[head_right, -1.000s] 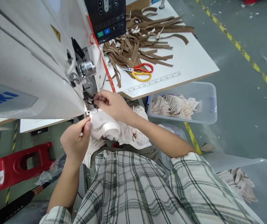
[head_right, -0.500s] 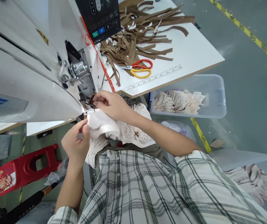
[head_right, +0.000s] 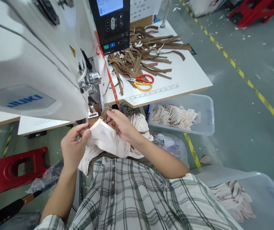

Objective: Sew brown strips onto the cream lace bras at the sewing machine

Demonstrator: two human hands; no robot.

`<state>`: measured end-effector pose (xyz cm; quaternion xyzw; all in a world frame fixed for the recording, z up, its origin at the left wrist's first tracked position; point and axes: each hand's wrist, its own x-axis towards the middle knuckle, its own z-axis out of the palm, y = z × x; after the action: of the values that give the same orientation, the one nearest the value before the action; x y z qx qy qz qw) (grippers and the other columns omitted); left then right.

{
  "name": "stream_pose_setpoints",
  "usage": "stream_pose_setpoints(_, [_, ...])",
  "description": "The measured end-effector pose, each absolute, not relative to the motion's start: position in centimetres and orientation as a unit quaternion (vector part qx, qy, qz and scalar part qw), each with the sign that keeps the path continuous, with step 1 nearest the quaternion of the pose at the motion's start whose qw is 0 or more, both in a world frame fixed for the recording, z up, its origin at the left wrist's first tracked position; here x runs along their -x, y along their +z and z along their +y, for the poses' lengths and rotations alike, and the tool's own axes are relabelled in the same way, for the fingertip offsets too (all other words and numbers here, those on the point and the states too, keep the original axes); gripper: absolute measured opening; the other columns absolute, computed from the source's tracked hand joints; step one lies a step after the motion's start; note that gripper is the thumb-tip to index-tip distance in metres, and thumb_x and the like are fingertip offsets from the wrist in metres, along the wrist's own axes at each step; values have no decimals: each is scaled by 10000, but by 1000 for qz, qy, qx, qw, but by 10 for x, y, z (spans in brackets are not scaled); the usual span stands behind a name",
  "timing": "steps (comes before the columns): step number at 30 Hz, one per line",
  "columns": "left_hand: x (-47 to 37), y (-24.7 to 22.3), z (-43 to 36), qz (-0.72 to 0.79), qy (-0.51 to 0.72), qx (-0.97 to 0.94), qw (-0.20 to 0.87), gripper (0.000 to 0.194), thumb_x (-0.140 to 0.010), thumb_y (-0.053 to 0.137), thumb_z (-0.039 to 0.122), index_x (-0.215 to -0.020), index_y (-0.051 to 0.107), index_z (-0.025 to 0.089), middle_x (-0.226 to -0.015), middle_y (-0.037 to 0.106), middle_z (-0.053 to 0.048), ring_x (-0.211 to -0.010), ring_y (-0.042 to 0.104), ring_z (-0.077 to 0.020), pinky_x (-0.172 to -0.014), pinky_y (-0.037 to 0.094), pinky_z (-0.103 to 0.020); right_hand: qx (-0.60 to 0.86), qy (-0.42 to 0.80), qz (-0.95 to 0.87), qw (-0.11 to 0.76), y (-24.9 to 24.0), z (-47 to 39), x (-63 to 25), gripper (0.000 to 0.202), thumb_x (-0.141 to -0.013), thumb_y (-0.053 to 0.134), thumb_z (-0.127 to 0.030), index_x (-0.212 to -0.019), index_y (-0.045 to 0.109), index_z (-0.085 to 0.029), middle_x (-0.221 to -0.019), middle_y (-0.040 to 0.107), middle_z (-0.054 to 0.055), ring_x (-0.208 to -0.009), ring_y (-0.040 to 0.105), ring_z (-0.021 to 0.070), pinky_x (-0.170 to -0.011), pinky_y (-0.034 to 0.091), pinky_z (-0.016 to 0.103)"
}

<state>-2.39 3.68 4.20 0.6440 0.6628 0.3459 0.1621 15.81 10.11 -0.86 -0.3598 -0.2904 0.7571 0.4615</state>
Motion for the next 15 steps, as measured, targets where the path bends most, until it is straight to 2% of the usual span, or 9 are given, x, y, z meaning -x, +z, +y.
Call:
stream_pose_setpoints(4, [29, 43, 25, 627, 318, -691, 167, 215, -919, 618, 319, -1097, 706, 235, -915, 745, -19, -777, 671, -146, -726, 528, -258, 323, 798, -289, 419, -15, 73, -169, 313, -818, 736, -448, -854, 541, -205, -682, 476, -71, -501, 412, 47, -466, 322, 175])
stream_pose_setpoints(7, [28, 41, 14, 571, 287, -761, 109, 370, -880, 664, 375, -1206, 623, 204, -1002, 729, -66, -899, 668, -207, -800, 526, -333, 317, 728, -422, 437, -13, 51, -177, 225, -866, 699, -418, -893, 607, -214, -681, 550, -47, -563, 530, 83, -537, 436, 208])
stream_pose_setpoints(9, [26, 38, 11, 506, 249, -823, 71, 438, -847, 690, 392, -1214, 597, 171, -1007, 716, -93, -945, 648, -243, -861, 505, -387, 313, 622, -565, 443, -8, 36, -182, 166, -889, 677, -388, -888, 650, -225, -749, 636, -5, -674, 618, 128, -637, 509, 263])
stream_pose_setpoints(11, [24, 34, 9, 446, 211, -868, 48, 248, -855, 658, 304, -1069, 639, 179, -845, 697, -56, -829, 624, -219, -825, 488, -376, 297, 507, -694, 416, -2, 24, -186, 161, -897, 663, -381, -829, 682, -237, -779, 678, 11, -730, 641, 150, -677, 519, 286])
stream_pose_setpoints(13, [25, 28, 10, 420, 202, -884, 24, 42, -852, 612, 192, -879, 644, 201, -665, 623, -6, -677, 557, -179, -733, 463, -338, 288, 449, -762, 367, 3, 15, -188, 282, -918, 627, -391, -689, 667, -233, -674, 648, -7, -645, 597, 132, -604, 475, 266])
stream_pose_setpoints(15, [27, 25, 9, 423, 223, -878, -3, 80, -849, 598, 153, -801, 626, 210, -616, 590, 8, -629, 517, -165, -683, 436, -320, 314, 443, -782, 307, 5, 8, -190, 444, -949, 584, -397, -546, 590, -211, -530, 539, -27, -518, 491, 100, -509, 390, 256])
